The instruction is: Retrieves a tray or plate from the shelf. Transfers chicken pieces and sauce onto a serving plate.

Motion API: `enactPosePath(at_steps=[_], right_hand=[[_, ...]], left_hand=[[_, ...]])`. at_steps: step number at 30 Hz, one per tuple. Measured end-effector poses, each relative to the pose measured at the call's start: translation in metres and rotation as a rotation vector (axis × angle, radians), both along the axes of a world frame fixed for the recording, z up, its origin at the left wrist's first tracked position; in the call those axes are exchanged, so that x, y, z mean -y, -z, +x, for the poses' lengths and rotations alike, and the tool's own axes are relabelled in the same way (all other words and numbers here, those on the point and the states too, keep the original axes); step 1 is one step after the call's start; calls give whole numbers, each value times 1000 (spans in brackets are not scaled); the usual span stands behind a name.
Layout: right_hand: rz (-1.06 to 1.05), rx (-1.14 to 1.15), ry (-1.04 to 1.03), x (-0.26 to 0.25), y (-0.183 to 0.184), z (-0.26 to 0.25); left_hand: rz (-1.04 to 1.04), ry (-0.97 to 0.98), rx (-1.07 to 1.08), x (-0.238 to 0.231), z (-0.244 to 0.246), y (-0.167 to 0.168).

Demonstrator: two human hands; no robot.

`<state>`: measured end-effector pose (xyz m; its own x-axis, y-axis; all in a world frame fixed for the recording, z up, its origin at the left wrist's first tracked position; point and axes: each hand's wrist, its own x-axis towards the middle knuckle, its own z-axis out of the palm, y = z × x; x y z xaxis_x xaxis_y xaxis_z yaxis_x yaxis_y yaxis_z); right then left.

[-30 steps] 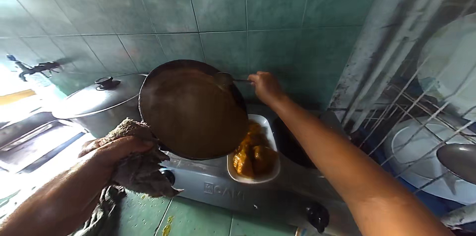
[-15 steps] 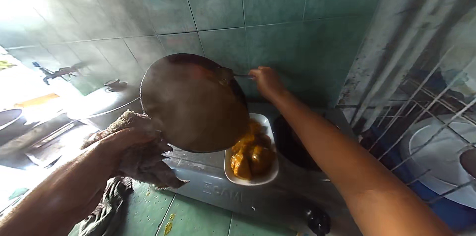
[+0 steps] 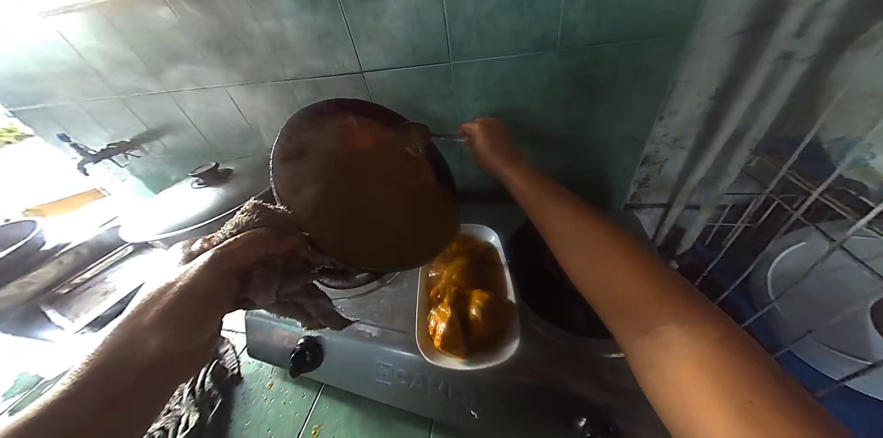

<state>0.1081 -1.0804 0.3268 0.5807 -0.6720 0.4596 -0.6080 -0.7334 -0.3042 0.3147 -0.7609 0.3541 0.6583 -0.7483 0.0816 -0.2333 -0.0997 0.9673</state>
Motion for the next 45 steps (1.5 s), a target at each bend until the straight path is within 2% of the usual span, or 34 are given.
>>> enactPosePath(at_steps=[4,18,23,31,39,45], right_hand=[[-5,10,2,8,0,5],[-10,29,1,18,4,9],[-41,-8,-20,9,-1,5],[-63,-24,-58,-20,-11,-10],[-174,18,-94,-42,-4,-35],[-193,46,-89,-54,1,-50]], left_hand=[[-35,3,7,9,21,10],[-43,-19,-58,19,13,7],[-61,-19,-92,4,16,8],[-82,85,-109,-29,9,2],[-99,138,-120,-60,0,2],[-70,173,9,-76,1,8]])
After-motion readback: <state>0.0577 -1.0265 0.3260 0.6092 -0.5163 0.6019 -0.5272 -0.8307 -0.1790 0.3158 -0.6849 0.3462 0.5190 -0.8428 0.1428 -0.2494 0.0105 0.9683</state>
